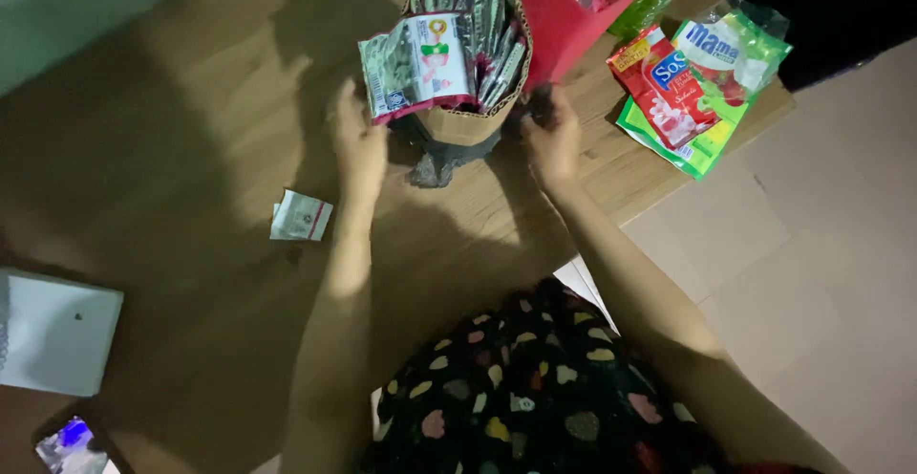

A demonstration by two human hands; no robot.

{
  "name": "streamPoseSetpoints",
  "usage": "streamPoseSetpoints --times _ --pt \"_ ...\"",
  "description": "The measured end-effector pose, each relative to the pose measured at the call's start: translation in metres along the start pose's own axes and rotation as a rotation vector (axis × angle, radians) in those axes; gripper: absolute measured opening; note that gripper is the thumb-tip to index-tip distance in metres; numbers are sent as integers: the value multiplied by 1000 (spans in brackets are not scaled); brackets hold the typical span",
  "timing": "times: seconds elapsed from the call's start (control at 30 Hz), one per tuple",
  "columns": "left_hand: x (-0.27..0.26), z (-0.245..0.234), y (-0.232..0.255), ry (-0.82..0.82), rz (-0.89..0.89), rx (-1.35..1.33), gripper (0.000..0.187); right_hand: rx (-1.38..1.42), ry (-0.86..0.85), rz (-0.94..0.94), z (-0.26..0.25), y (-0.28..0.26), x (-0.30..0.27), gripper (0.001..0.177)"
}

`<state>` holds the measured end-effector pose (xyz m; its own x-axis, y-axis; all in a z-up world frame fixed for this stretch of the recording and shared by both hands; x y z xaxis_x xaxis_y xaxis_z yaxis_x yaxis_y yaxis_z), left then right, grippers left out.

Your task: The person cuts multiple plastic sachets from a strip using scissors and places them into a pink container.

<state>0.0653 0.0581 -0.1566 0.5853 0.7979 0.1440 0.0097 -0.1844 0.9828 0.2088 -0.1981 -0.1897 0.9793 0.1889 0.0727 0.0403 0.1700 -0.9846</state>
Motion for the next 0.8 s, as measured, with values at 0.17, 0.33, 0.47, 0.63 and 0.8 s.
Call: streamPoseSetpoints --times 0.17,0.33,0.47,0.63,0.8 --pt "-43 -13 43 -30 -175 -487 96 -257 134 -160 -10 -27 -49 30" --pt "-38 10 77 -283 258 -330 114 102 -81 -372 10 -62 -39 93" --pt "-15 30 25 -489 84 -129 97 -241 -178 -679 29 -64 -13 125" --pt "-12 30 45 -565 139 -244 89 46 -217 -468 59 -66 -21 138" --pt "-18 17 29 -653 -45 -169 84 -142 -232 -473 61 -71 -24 136"
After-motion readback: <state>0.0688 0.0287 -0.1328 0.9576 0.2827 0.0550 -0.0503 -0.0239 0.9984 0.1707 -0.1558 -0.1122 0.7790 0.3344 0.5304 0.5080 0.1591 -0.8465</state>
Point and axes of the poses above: each hand's wrist, its own x-axis towards the middle knuckle, its own z-axis out of the palm, y = z × x, the point moved 1 cm from there along x, towards the middle knuckle, and after that the axes turned 9 degrees about y, right-handed, at the moved point
